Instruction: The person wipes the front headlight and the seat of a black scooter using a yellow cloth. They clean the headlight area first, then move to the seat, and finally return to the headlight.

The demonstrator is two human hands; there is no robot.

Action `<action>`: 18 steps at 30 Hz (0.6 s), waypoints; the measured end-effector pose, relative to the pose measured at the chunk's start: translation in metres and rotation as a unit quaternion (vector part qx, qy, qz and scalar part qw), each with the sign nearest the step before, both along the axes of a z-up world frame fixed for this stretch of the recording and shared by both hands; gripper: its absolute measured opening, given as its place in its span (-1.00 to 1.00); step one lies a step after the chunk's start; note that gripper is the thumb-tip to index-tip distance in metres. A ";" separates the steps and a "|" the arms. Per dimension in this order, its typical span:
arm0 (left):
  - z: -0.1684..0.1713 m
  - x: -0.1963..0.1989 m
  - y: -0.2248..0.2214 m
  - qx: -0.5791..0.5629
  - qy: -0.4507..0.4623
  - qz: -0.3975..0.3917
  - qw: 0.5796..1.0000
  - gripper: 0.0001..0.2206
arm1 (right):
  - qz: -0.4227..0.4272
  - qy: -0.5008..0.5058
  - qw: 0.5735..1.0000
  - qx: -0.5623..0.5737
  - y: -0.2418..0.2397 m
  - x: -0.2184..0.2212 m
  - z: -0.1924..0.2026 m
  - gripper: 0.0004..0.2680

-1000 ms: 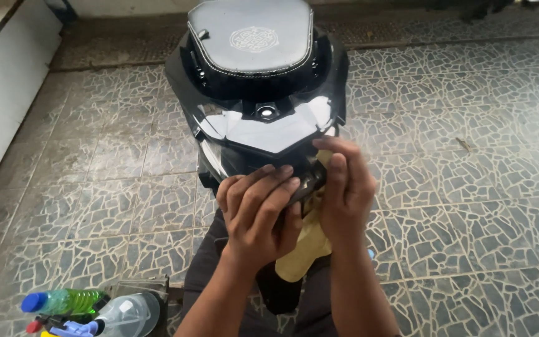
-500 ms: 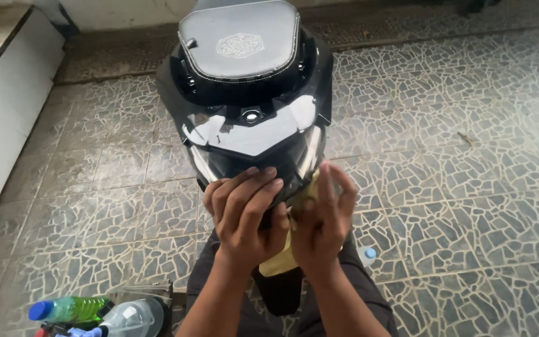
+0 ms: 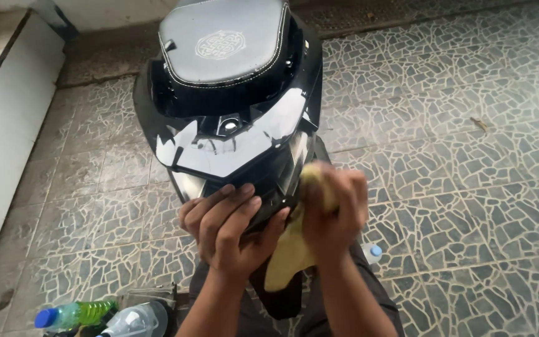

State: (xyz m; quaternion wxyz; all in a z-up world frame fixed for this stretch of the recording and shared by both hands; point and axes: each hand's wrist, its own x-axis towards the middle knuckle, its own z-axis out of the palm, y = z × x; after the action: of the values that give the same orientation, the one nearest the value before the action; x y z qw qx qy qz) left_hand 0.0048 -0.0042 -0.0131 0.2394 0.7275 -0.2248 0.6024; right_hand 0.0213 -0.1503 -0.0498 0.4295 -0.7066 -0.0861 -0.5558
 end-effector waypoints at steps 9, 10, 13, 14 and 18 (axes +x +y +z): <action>-0.002 0.005 0.001 0.007 -0.027 0.019 0.999 -0.63 | 0.030 0.085 0.995 -0.053 -0.014 0.007 0.043 -0.80; -0.003 0.005 0.000 0.006 -0.027 0.019 0.999 -0.63 | 0.030 0.085 0.994 -0.054 -0.012 -0.003 0.045 -0.80; -0.004 0.003 0.000 -0.004 -0.015 0.008 1.000 -0.66 | 0.109 0.061 0.989 -0.078 -0.013 -0.021 0.047 -0.90; -0.003 0.004 -0.001 -0.007 -0.015 0.006 1.000 -0.67 | 0.100 0.041 0.989 -0.105 -0.017 -0.017 0.045 -0.90; -0.001 0.016 -0.006 -0.047 -0.093 -0.007 0.995 -0.73 | 0.024 0.045 0.992 -0.111 -0.032 0.028 0.056 -0.81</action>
State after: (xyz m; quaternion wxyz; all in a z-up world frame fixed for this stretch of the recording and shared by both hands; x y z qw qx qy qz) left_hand 0.0209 -0.0097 -0.0140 0.2551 0.6545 -0.2231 0.6758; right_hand 0.0496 -0.1823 0.0060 0.3651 -0.7721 -0.1449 -0.4996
